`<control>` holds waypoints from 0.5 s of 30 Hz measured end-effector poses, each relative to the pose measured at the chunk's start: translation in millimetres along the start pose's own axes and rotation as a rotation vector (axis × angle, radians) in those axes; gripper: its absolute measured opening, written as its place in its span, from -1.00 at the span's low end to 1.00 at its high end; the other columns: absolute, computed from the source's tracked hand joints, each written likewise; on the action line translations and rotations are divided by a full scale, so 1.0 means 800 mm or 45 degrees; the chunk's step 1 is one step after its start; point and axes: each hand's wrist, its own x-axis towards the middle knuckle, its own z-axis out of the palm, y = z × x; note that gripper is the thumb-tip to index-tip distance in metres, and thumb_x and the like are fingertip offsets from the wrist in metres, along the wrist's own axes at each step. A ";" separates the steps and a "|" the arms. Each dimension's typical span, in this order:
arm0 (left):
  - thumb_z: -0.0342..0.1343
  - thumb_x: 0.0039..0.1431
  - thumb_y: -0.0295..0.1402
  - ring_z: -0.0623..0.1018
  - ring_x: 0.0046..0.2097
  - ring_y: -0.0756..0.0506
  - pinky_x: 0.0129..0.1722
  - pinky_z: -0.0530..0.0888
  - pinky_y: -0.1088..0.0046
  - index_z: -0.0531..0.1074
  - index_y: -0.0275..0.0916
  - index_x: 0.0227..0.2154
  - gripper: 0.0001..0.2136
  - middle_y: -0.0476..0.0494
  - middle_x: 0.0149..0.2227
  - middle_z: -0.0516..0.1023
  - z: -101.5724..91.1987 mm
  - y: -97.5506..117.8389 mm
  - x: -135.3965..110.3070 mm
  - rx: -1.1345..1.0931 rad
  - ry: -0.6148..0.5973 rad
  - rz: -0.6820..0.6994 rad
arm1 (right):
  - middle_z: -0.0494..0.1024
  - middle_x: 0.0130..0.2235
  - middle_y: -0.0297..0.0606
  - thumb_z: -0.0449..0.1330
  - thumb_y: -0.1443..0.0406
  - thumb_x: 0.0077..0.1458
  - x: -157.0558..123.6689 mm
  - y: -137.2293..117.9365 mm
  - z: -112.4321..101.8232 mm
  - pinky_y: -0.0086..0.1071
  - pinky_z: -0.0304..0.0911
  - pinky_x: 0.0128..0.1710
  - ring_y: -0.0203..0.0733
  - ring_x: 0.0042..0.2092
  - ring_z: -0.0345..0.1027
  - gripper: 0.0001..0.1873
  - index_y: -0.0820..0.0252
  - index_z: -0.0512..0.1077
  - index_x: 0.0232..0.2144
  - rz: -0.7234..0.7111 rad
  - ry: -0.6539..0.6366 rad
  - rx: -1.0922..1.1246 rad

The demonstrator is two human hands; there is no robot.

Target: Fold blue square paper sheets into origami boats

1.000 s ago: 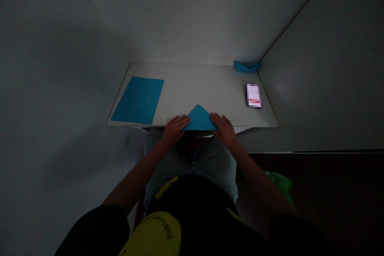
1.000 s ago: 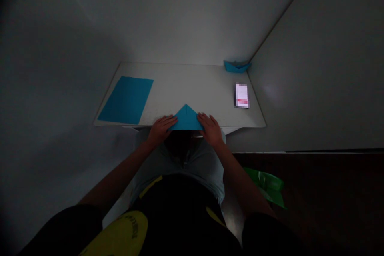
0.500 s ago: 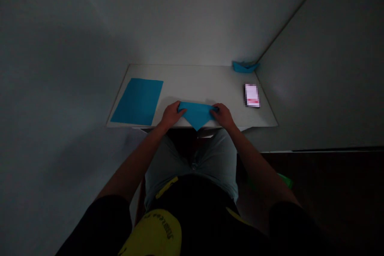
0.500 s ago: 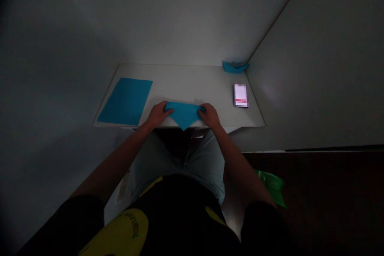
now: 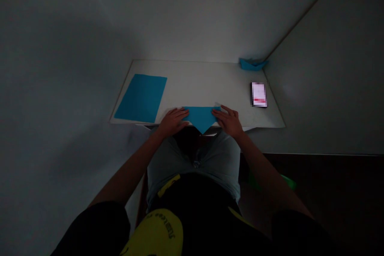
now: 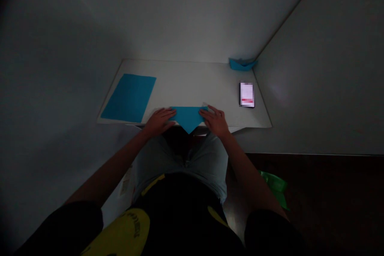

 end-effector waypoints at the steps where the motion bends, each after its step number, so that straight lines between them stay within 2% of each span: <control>1: 0.20 0.46 -0.14 0.39 0.48 -0.24 0.53 0.22 -0.01 0.42 -0.13 0.39 -0.49 -0.24 0.42 0.47 -0.002 -0.001 -0.006 -0.001 -0.030 0.022 | 0.48 0.42 -0.28 0.07 0.23 0.47 -0.003 0.000 -0.002 0.13 0.11 0.24 0.22 0.51 0.13 -0.46 -0.10 0.41 0.41 0.032 -0.004 0.001; 3: 0.24 0.43 -0.14 0.39 0.49 -0.22 0.54 0.20 -0.01 0.42 -0.09 0.40 -0.46 -0.22 0.42 0.47 -0.007 -0.002 -0.014 -0.014 -0.069 0.032 | 0.46 0.43 -0.29 0.03 0.18 0.49 -0.008 0.000 -0.006 0.18 0.11 0.25 0.26 0.51 0.13 -0.46 -0.13 0.39 0.43 0.086 -0.010 0.020; 6: 0.22 0.45 -0.22 0.46 0.44 -0.18 0.52 0.22 0.01 0.49 -0.01 0.34 -0.56 -0.15 0.36 0.55 -0.010 -0.003 -0.016 -0.047 -0.094 -0.012 | 0.45 0.43 -0.28 0.00 0.11 0.51 -0.010 0.002 -0.010 0.21 0.12 0.27 0.27 0.49 0.16 -0.44 -0.14 0.35 0.46 0.101 -0.030 0.054; 15: 0.25 0.42 -0.29 0.60 0.30 -0.18 0.44 0.28 0.00 0.65 0.00 0.08 -0.77 -0.10 0.22 0.68 -0.009 -0.005 -0.002 -0.157 -0.079 -0.107 | 0.34 0.50 -0.21 0.04 -0.05 0.50 -0.020 0.002 -0.011 0.13 0.12 0.31 0.20 0.51 0.19 -0.34 -0.10 0.25 0.52 0.029 -0.074 0.054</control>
